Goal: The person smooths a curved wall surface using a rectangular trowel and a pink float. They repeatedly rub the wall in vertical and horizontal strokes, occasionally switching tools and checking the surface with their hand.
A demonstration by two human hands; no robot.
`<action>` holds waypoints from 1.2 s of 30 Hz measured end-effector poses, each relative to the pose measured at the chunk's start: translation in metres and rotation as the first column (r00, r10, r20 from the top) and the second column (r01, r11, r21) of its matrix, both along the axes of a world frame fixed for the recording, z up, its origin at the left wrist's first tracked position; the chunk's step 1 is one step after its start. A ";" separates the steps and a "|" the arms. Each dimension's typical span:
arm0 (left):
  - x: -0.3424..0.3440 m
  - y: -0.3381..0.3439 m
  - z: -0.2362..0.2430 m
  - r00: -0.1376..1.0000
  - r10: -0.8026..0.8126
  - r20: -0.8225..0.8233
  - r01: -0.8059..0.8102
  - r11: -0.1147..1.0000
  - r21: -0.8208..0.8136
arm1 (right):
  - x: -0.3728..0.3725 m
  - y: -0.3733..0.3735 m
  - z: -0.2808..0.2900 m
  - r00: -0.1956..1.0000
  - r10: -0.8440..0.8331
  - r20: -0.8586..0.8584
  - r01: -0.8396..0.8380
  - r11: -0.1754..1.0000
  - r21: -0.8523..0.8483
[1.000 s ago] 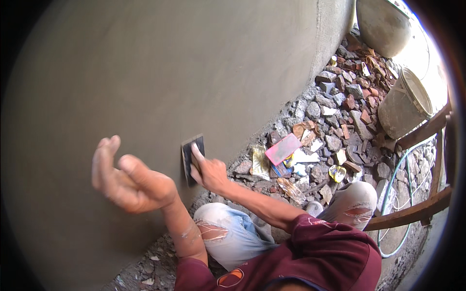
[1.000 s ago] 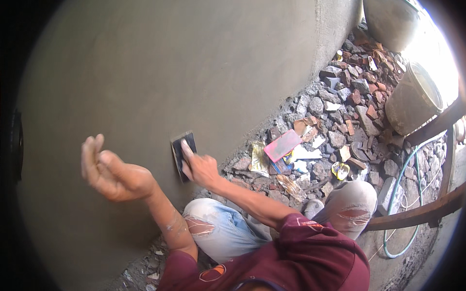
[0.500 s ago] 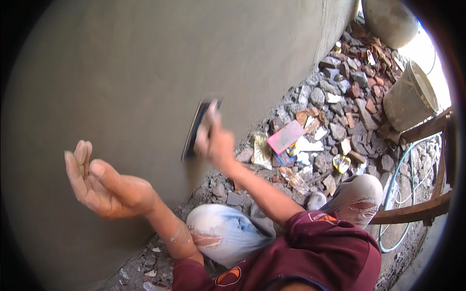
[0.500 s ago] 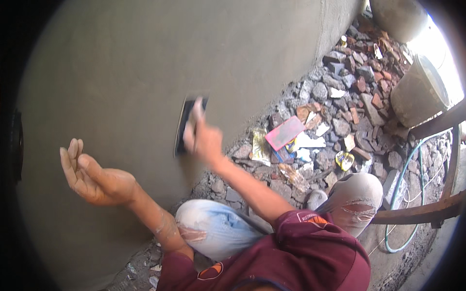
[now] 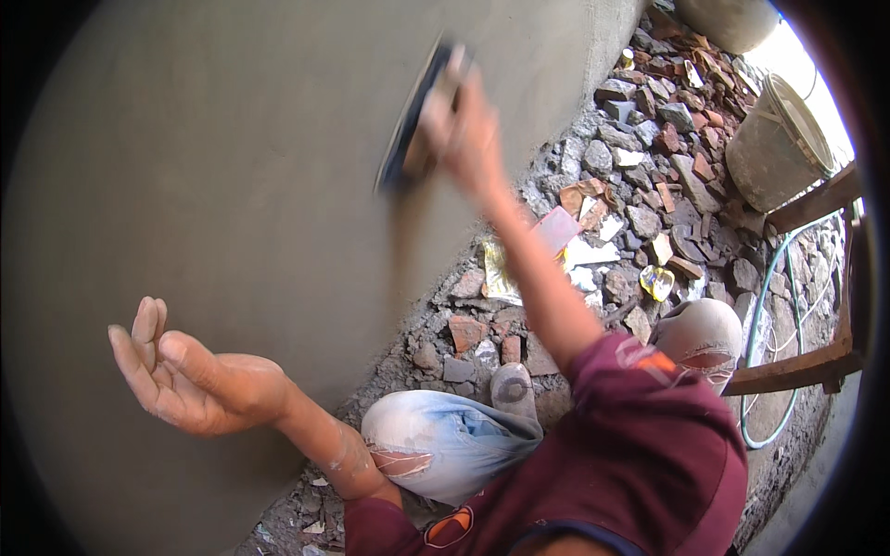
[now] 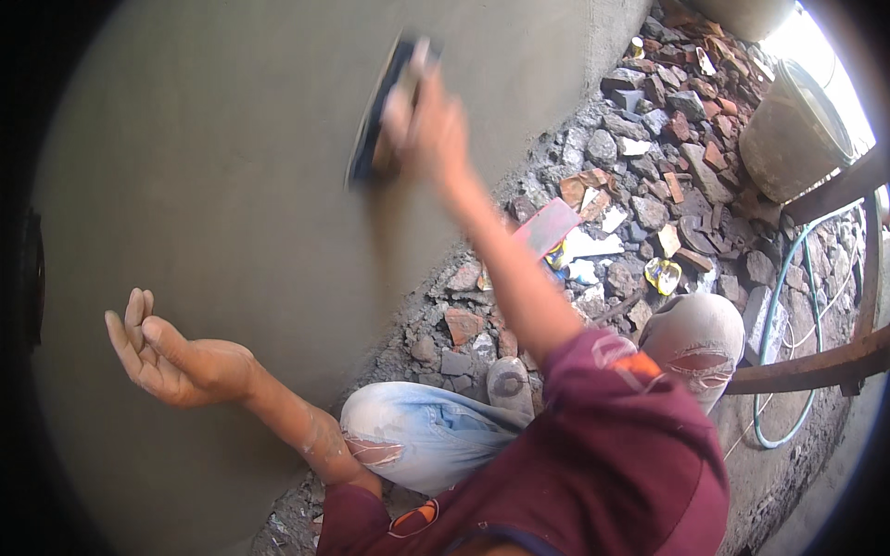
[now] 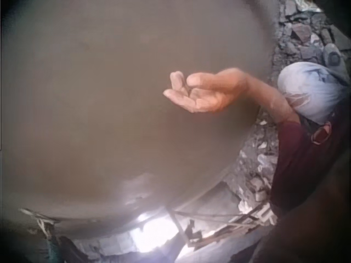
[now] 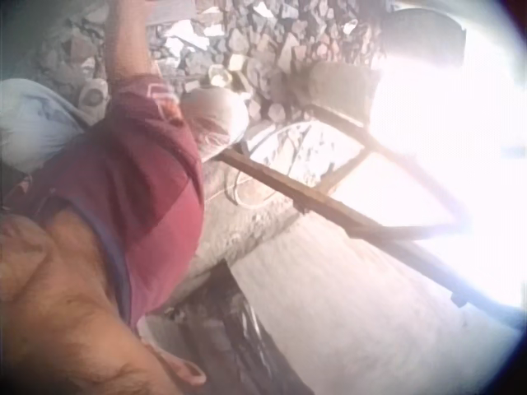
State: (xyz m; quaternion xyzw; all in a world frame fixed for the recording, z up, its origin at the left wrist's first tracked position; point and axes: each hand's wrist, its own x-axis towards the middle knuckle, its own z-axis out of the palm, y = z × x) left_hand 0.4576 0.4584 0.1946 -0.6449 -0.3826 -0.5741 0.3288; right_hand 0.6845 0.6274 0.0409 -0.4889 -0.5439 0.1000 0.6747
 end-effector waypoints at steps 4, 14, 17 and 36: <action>0.014 0.005 -0.001 0.999 -0.043 -0.016 0.044 0.998 0.052 | -0.126 -0.130 -0.121 0.969 0.240 0.059 -0.219 0.943 -0.249; -0.002 -0.007 0.014 1.000 0.007 -0.028 -0.005 0.997 0.074 | 0.032 0.020 0.090 1.000 0.010 0.013 -0.011 0.994 0.108; -0.005 -0.009 0.007 0.998 -0.038 0.054 0.034 0.997 0.067 | -0.029 -0.008 0.047 0.998 -0.043 0.051 0.036 0.990 0.133; -0.009 -0.018 0.009 0.998 -0.036 0.059 0.022 0.974 0.226 | -0.125 -0.092 0.036 0.979 0.123 0.165 -0.114 0.991 -0.065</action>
